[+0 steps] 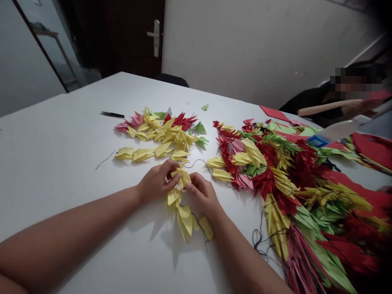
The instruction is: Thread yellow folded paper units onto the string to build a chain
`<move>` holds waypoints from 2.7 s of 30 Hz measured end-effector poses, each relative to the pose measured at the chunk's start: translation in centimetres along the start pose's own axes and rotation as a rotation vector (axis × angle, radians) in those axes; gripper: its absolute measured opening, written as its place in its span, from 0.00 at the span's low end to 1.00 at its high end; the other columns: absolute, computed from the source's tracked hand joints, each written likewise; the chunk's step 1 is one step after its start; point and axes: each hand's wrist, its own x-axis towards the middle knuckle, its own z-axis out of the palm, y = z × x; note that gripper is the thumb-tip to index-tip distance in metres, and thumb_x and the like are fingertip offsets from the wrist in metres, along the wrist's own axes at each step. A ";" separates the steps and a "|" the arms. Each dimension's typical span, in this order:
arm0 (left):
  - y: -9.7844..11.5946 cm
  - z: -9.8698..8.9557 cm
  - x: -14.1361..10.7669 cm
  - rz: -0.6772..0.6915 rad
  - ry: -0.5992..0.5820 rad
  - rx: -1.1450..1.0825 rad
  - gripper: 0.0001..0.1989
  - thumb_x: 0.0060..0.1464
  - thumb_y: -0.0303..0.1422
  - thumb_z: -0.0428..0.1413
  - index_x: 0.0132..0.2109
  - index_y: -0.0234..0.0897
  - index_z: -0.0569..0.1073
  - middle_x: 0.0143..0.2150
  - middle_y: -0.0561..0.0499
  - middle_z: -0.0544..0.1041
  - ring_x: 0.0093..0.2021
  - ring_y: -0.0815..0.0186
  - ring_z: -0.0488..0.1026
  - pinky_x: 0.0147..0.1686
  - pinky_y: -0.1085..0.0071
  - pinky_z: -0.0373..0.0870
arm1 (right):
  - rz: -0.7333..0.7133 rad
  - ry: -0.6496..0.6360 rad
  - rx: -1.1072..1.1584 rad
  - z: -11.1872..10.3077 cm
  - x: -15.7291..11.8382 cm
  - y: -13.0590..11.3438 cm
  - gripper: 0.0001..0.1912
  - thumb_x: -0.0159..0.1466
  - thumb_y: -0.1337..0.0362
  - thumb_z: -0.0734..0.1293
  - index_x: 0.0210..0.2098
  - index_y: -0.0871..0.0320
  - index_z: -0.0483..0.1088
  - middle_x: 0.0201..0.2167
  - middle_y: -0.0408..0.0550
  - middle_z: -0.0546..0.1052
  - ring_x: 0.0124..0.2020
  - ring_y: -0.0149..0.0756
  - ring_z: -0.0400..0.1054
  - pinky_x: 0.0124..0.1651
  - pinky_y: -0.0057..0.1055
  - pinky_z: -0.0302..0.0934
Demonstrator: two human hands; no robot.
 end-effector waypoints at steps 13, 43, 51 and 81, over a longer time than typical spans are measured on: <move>-0.1 -0.7 1.2 -0.141 -0.282 -0.269 0.15 0.56 0.41 0.45 0.33 0.34 0.69 0.31 0.50 0.71 0.35 0.65 0.68 0.38 0.70 0.64 | 0.091 0.071 0.010 -0.2 0.5 0.0 0.15 0.57 0.53 0.63 0.25 0.59 0.64 0.20 0.39 0.66 0.24 0.28 0.59 0.28 0.24 0.53; -1.7 -0.4 1.2 -0.162 0.180 0.069 0.09 0.53 0.34 0.50 0.41 0.36 0.65 0.41 0.47 0.69 0.40 0.63 0.67 0.35 0.69 0.67 | -0.377 0.017 -0.595 0.5 -0.4 -0.9 0.07 0.53 0.65 0.63 0.33 0.57 0.67 0.28 0.45 0.70 0.30 0.33 0.63 0.33 0.28 0.57; 0.5 -1.1 0.0 0.474 0.177 0.273 0.12 0.51 0.42 0.55 0.36 0.38 0.67 0.33 0.49 0.73 0.36 0.63 0.69 0.40 0.65 0.64 | -0.416 0.194 -0.485 0.2 -0.2 -0.3 0.05 0.60 0.67 0.60 0.30 0.57 0.67 0.21 0.42 0.66 0.23 0.28 0.60 0.26 0.25 0.56; 0.3 -0.3 0.1 0.082 0.159 0.394 0.15 0.55 0.38 0.49 0.23 0.37 0.62 0.15 0.57 0.63 0.17 0.71 0.60 0.20 0.75 0.54 | 0.036 0.090 0.009 -0.1 0.7 0.6 0.20 0.61 0.51 0.59 0.20 0.59 0.61 0.17 0.39 0.62 0.21 0.26 0.56 0.24 0.24 0.51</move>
